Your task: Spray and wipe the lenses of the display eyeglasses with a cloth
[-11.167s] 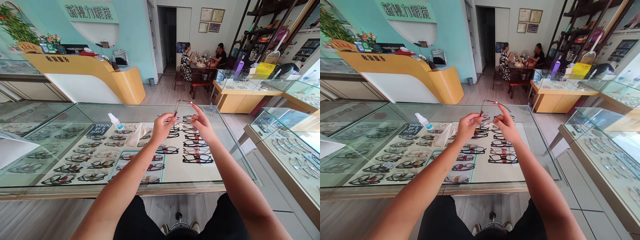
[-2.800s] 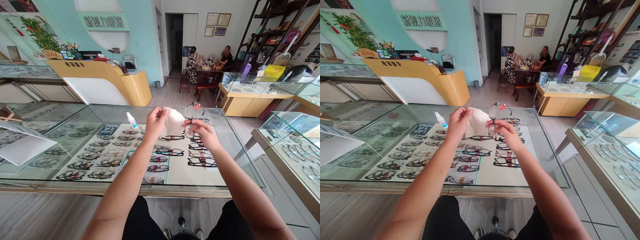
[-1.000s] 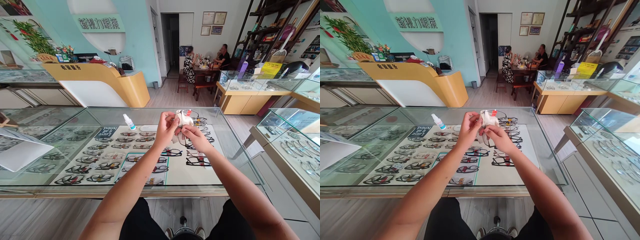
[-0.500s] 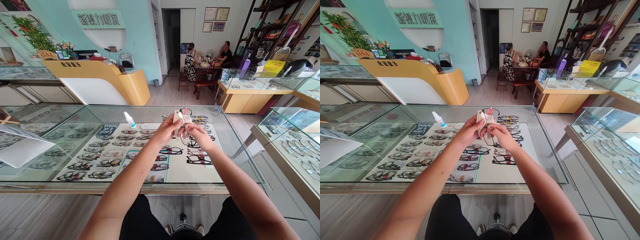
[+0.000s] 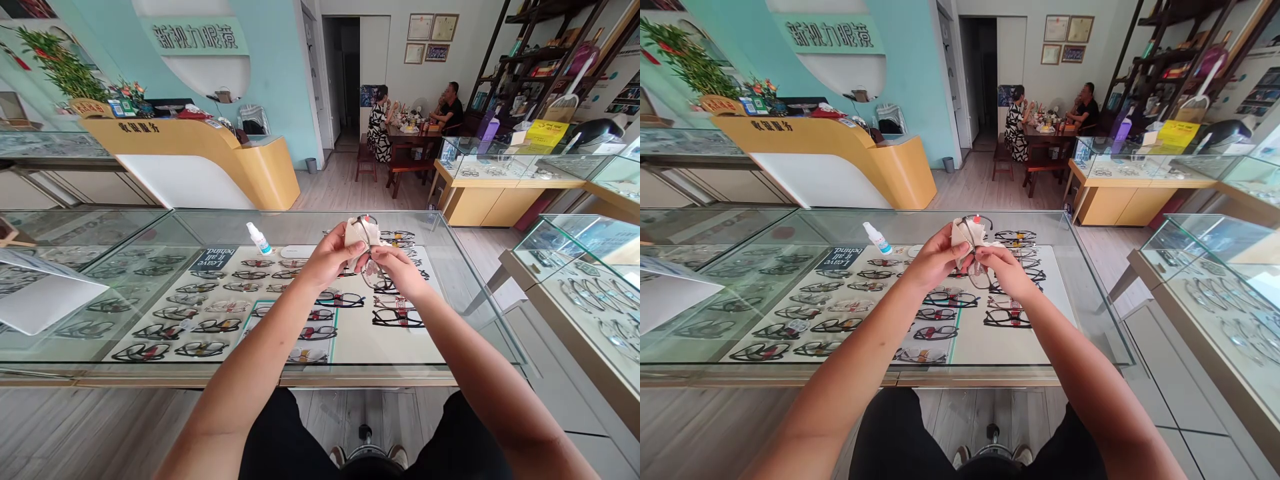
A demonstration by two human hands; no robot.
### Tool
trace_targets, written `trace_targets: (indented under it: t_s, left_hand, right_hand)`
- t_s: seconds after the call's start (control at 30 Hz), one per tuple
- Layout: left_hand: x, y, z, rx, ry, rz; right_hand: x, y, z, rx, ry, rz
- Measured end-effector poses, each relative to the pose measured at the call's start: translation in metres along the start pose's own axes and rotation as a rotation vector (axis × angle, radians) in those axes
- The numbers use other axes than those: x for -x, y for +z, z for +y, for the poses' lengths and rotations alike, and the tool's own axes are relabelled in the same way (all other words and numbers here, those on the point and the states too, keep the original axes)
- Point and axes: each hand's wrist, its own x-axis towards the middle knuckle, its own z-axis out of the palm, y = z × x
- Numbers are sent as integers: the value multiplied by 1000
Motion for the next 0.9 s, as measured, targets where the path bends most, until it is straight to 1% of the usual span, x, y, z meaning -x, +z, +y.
trace_targets:
  t_s: [0.13, 0.3, 0.47, 0.67, 0.8, 0.9]
  left_hand:
    - [0, -1, 2, -25, 19, -25]
    - [1, -4, 1, -66, -6, -50]
    - [1, -1, 1, -57, 10, -3]
    - [1, 0, 3, -117, 18, 17]
    - [2, 2, 2, -120, 19, 38]
    - [3, 5, 1, -132, 29, 75]
  right_hand:
    - [-1, 0, 3, -28, -2, 14]
    - [-2, 1, 6, -75, 3, 21]
    - [-3, 1, 7, -98, 25, 21]
    - [-2, -1, 1, -61, 48, -25]
    - [-3, -1, 4, -105, 57, -26]
    - [-3, -2, 6, -144, 55, -25]
